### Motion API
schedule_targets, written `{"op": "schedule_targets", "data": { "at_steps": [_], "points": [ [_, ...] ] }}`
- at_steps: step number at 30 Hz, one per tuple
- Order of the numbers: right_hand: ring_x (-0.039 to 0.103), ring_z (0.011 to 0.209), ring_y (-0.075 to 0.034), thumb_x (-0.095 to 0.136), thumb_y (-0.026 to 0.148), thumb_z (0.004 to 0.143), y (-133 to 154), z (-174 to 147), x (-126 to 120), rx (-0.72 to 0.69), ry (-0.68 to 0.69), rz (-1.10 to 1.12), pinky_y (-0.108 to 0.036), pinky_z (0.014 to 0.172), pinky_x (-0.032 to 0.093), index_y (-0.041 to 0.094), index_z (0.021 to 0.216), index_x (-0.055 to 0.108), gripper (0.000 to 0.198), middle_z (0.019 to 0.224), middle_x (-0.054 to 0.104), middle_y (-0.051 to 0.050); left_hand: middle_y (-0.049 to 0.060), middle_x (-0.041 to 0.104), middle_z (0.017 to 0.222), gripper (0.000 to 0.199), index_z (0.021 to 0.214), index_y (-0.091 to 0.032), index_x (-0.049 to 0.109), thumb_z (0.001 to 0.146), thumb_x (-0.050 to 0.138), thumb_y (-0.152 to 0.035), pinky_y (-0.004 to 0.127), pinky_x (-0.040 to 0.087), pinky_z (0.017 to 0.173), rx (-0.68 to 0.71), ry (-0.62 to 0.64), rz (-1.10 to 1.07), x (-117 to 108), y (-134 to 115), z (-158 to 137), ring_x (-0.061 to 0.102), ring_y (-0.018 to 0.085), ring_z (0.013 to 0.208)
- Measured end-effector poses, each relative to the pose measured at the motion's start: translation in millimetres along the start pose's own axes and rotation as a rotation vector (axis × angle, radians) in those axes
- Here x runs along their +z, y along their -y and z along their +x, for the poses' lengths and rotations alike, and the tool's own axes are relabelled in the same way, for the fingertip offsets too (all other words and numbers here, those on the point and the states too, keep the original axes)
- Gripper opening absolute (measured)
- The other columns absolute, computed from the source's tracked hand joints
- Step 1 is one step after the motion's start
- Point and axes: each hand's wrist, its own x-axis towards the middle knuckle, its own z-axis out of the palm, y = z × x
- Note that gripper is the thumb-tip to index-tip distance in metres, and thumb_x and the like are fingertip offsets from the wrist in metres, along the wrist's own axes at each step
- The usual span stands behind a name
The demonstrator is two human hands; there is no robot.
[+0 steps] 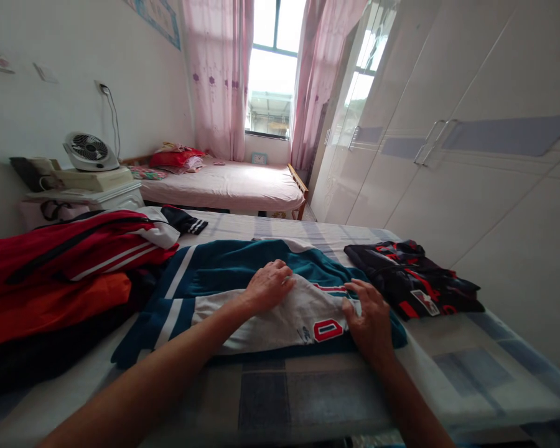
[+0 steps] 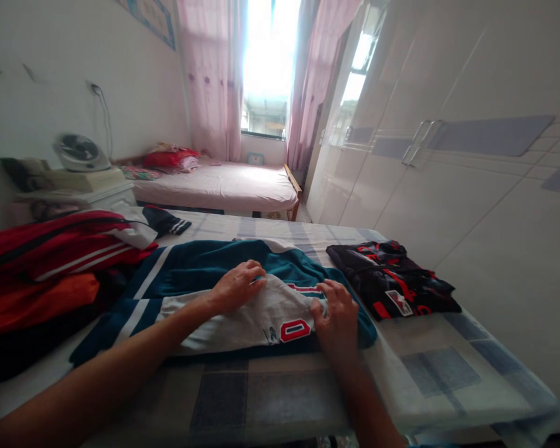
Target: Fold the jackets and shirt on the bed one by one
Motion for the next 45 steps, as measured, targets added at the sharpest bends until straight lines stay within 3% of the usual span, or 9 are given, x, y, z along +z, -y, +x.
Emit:
{"op": "schedule_targets", "data": {
  "at_steps": [4,9,14,22,28,33,37,40,45],
  "points": [
    [0.057,0.108,-0.025,0.048,0.030,0.083,-4,-7,-11,-0.096,0.204,-0.012,-0.042,0.094,0.038,0.024,0.092,0.065,0.020,0.110,0.065,-0.005,0.010,0.049,0.137,0.034,0.119,-0.024,0.060,0.088,0.048,-0.032,0.048,0.027,0.110,0.113,-0.012,0.175,-18,24,-53,0.037,0.028,0.133],
    [0.065,0.092,-0.021,0.044,0.038,0.087,-8,11,-28,0.011,0.508,0.114,-0.033,0.083,0.046,0.026,0.088,0.068,0.027,0.103,0.069,-0.002,0.010,0.056,0.131,0.037,0.112,-0.021,0.065,0.091,0.039,-0.037,0.044,0.038,0.105,0.005,-0.030,0.331,-48,87,-88,0.047,0.026,0.126],
    [0.064,0.096,-0.021,0.044,0.037,0.085,-8,78,-12,0.048,0.397,0.091,-0.031,0.086,0.046,0.022,0.100,0.066,0.030,0.107,0.069,-0.005,0.011,0.054,0.133,0.043,0.114,-0.018,0.063,0.088,0.035,-0.037,0.040,0.036,0.107,-0.163,-0.194,0.291,-99,136,-57,0.050,0.025,0.122],
    [0.055,0.116,-0.022,0.044,0.030,0.086,-5,173,93,0.074,0.559,0.001,-0.027,0.097,0.039,0.011,0.124,0.056,0.044,0.129,0.058,-0.015,0.013,0.066,0.119,0.047,0.108,-0.014,0.068,0.075,0.044,-0.039,0.036,0.040,0.102,-0.293,-0.005,0.159,-116,199,11,0.058,0.027,0.114],
    [0.062,0.103,-0.023,0.044,0.036,0.087,7,194,144,0.098,0.618,-0.006,-0.028,0.084,0.043,0.011,0.110,0.063,0.039,0.113,0.066,-0.015,0.011,0.070,0.110,0.057,0.105,-0.014,0.070,0.072,0.048,-0.055,0.031,0.046,0.092,-0.280,0.161,-0.028,-115,205,22,0.064,0.026,0.103],
    [0.063,0.095,-0.024,0.061,0.039,0.074,20,194,162,0.137,0.613,0.018,-0.029,0.077,0.044,0.013,0.095,0.067,0.034,0.100,0.069,-0.014,0.006,0.071,0.107,0.056,0.103,-0.016,0.070,0.078,0.042,-0.057,0.028,0.047,0.087,-0.221,0.227,-0.101,-121,200,17,0.065,0.023,0.097],
    [0.064,0.083,-0.022,0.062,0.032,0.071,24,203,150,0.159,0.562,0.108,-0.027,0.072,0.043,0.017,0.075,0.068,0.017,0.082,0.071,-0.008,0.002,0.073,0.084,0.047,0.091,-0.017,0.072,0.076,0.049,-0.056,0.026,0.049,0.070,-0.211,0.213,-0.073,-126,199,13,0.065,0.021,0.078],
    [0.062,0.089,-0.021,0.051,0.035,0.079,18,216,129,0.211,0.412,0.193,-0.026,0.075,0.042,0.018,0.088,0.068,0.025,0.092,0.070,-0.007,0.003,0.070,0.081,0.045,0.092,-0.016,0.069,0.075,0.052,-0.054,0.027,0.046,0.071,-0.227,0.098,0.001,-128,202,14,0.063,0.021,0.079],
    [0.061,0.074,-0.018,0.046,0.036,0.078,6,217,100,0.325,0.320,0.366,-0.026,0.064,0.044,0.015,0.093,0.065,0.032,0.080,0.069,-0.006,0.004,0.068,0.084,0.039,0.090,-0.017,0.067,0.074,0.053,-0.051,0.028,0.044,0.075,-0.220,0.003,0.081,-131,202,14,0.062,0.022,0.081]
  ]
}}
